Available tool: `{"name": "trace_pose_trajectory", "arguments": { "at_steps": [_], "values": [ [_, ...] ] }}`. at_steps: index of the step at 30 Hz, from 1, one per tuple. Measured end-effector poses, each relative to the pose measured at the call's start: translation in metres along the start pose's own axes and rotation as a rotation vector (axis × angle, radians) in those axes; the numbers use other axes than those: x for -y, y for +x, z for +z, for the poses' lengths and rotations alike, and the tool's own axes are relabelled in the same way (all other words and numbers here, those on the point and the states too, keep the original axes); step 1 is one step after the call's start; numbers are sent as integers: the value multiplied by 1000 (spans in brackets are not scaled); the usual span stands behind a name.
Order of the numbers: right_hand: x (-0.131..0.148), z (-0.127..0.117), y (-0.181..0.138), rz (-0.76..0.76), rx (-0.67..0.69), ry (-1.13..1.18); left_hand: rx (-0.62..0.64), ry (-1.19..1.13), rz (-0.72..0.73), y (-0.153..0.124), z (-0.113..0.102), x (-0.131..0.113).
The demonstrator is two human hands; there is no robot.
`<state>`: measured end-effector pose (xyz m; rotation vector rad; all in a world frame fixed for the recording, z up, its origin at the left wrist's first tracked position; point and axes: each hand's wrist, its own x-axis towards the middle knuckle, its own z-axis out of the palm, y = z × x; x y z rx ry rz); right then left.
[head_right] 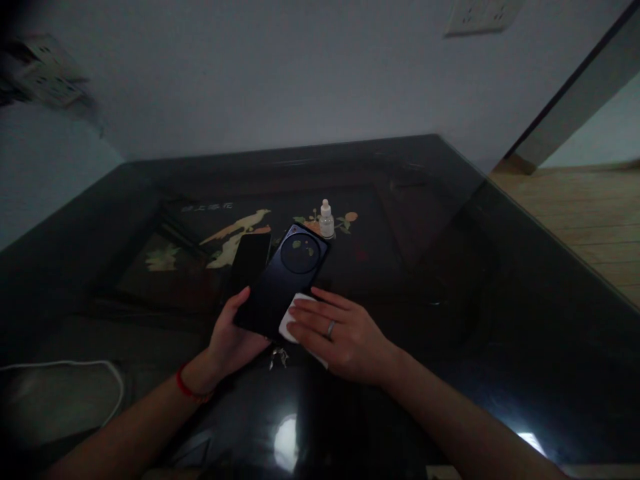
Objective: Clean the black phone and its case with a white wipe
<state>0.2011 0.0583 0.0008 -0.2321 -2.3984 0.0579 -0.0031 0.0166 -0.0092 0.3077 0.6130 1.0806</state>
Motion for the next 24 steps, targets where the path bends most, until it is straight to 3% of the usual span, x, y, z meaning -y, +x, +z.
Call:
{"name": "trace_pose_trajectory", "arguments": {
  "at_steps": [3, 18, 24],
  "values": [
    [-7, -1, -4, 87, -23, -19, -33, -7, 25, 0, 1, 0],
    [-14, -3, -4, 148, -18, -77, -19, -9, 13, 1, -2, 1],
    [-1, -2, 1, -67, 79, 10, -17, -14, -13, 1, 1, -1]
  ]
}}
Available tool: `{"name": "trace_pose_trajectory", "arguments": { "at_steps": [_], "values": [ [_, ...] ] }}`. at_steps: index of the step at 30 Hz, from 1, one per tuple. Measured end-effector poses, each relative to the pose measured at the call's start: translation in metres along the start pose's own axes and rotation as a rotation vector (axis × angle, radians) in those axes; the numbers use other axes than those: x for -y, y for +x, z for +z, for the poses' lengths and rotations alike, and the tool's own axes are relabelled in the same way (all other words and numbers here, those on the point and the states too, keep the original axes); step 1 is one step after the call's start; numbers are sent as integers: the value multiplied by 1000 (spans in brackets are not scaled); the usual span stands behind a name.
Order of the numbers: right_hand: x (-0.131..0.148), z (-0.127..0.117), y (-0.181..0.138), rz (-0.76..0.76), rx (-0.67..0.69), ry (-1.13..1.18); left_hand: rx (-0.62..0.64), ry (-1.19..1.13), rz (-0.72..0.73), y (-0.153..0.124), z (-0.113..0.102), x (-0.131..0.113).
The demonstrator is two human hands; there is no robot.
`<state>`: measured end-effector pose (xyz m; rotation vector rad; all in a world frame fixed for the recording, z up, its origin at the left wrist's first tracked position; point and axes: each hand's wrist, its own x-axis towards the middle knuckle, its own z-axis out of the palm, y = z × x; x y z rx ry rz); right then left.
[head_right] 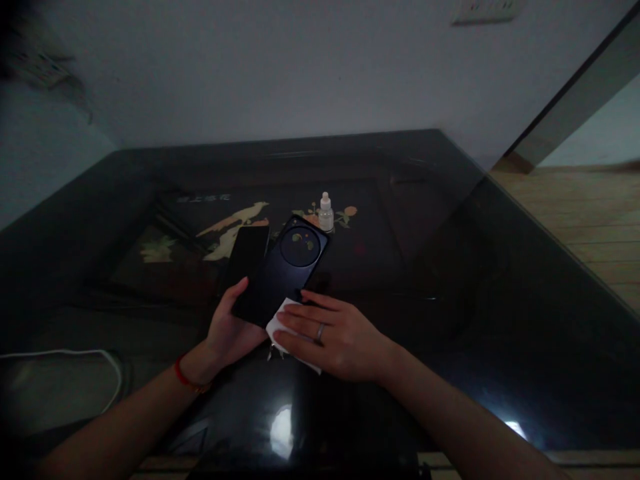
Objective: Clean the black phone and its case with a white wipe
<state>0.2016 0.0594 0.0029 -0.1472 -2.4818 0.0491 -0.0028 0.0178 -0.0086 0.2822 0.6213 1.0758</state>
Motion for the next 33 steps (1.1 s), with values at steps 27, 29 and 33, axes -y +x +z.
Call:
{"name": "trace_pose_trajectory", "arguments": {
  "at_steps": [27, 29, 33],
  "values": [
    [-3, -5, 0, 136, -79, -82, -14, -12, 22, -1, 1, 0],
    [-3, -5, 0, 160, -86, -87, -14, -14, 27, -1, 2, 0],
    [3, -2, 3, 7, -37, 9, -34, 21, -31, -2, 3, 0]
  ]
}}
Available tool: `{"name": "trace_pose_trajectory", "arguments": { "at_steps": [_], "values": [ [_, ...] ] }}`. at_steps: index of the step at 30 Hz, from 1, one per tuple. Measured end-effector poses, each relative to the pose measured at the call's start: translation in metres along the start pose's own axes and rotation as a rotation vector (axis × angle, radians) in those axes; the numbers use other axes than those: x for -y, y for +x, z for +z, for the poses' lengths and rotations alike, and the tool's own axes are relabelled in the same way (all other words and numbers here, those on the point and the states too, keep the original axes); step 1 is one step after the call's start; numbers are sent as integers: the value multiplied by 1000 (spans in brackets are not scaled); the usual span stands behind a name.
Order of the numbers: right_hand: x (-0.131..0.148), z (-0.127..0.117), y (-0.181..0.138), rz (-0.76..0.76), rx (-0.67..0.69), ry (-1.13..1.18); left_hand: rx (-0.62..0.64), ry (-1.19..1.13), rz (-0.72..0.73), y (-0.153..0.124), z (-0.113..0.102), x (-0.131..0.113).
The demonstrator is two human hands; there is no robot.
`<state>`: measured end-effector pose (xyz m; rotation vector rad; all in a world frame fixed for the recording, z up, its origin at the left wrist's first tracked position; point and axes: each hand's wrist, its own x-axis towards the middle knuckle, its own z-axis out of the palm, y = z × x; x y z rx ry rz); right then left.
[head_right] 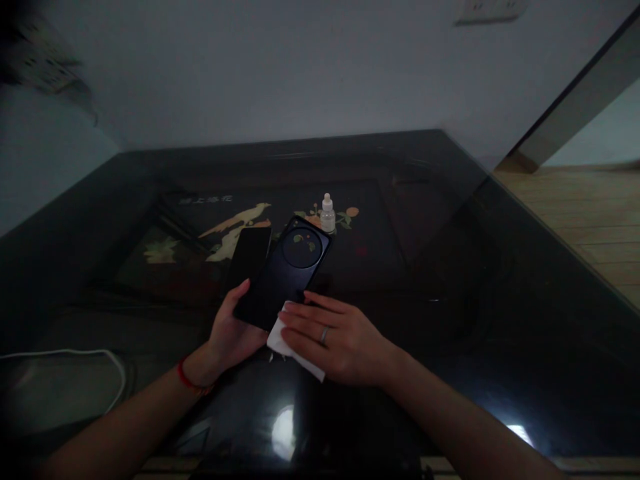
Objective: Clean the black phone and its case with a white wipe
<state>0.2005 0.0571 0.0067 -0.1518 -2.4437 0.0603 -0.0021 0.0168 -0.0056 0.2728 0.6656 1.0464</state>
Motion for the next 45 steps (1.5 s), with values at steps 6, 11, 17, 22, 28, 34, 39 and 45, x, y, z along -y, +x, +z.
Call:
{"name": "trace_pose_trajectory", "arguments": {
  "at_steps": [6, 11, 17, 22, 28, 34, 39, 45],
  "values": [
    [-11, -5, -5, 183, -99, -92, 1, -43, 59, 0, 0, 1],
    [-2, 0, -1, 37, -11, -9, 42, -4, 13, 0, -4, 1],
    [-1, -6, -3, 193, -139, 56, 43, 50, 33, 0, 0, 4],
    [-11, -8, -7, 800, -479, 191, 128, 225, 191, -5, 4, 15],
    [-11, 5, -1, 972, -766, 602, 177, 682, 338, -8, -10, 25],
    [9, -6, 9, 951, -753, 791, 186, 1030, 579, -4, -13, 25],
    [11, -11, 6, 933, -590, 762, 117, 1043, 610, -3, -14, 25],
    [6, -8, 4, 933, -651, 773, 170, 1137, 623, -2, -12, 25]
  ]
}}
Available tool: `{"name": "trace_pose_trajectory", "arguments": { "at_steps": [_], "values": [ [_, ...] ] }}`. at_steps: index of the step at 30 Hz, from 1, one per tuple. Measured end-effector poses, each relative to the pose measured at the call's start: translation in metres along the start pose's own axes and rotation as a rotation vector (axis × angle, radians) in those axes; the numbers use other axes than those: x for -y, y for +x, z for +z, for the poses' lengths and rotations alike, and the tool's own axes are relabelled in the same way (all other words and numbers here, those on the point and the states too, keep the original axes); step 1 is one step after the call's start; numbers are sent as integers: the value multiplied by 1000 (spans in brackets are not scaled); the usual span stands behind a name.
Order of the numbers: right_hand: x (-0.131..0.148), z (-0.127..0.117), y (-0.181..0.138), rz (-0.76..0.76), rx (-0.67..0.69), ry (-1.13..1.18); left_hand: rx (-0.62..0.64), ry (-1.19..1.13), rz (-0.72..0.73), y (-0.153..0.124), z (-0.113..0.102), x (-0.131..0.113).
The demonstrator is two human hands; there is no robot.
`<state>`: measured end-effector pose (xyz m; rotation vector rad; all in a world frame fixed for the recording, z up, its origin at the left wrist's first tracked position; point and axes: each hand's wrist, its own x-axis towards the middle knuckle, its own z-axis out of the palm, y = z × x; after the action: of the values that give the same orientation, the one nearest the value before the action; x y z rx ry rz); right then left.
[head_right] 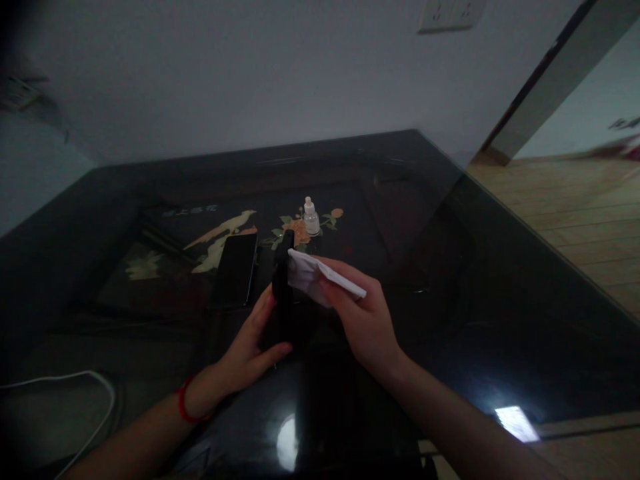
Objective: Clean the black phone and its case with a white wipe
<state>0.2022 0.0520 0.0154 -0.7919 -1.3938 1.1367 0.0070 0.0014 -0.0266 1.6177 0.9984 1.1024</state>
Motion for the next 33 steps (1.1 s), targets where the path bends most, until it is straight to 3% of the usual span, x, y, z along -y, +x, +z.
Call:
{"name": "trace_pose_trajectory", "arguments": {
  "at_steps": [5, 9, 14, 19, 23, 25, 28, 30, 33],
  "values": [
    [14, 4, -6, 24, 139, -79, -12, 40, 52, -1, -2, 10],
    [20, 6, -3, 101, 317, -162, -102, 5, 49, -2, -5, 20],
    [16, 6, 0, 125, 272, -117, -104, -98, -3, -1, -2, 17],
    [15, 11, -9, -92, 520, -166, -276, -217, -4, 4, 1, 5],
    [6, 8, -8, -442, 709, -427, -363, -439, -54, 11, 1, -5],
    [0, 4, -5, -580, 676, -595, -376, -524, -71, 11, 1, -7],
    [-6, 1, -1, -603, 539, -737, -383, -576, -99, 10, 2, -8],
    [-4, 3, -4, -587, 497, -728, -373, -558, -114, 9, 2, -8],
    [2, 9, -11, -611, 563, -651, -366, -483, -101, 8, 0, -6]
  ]
}}
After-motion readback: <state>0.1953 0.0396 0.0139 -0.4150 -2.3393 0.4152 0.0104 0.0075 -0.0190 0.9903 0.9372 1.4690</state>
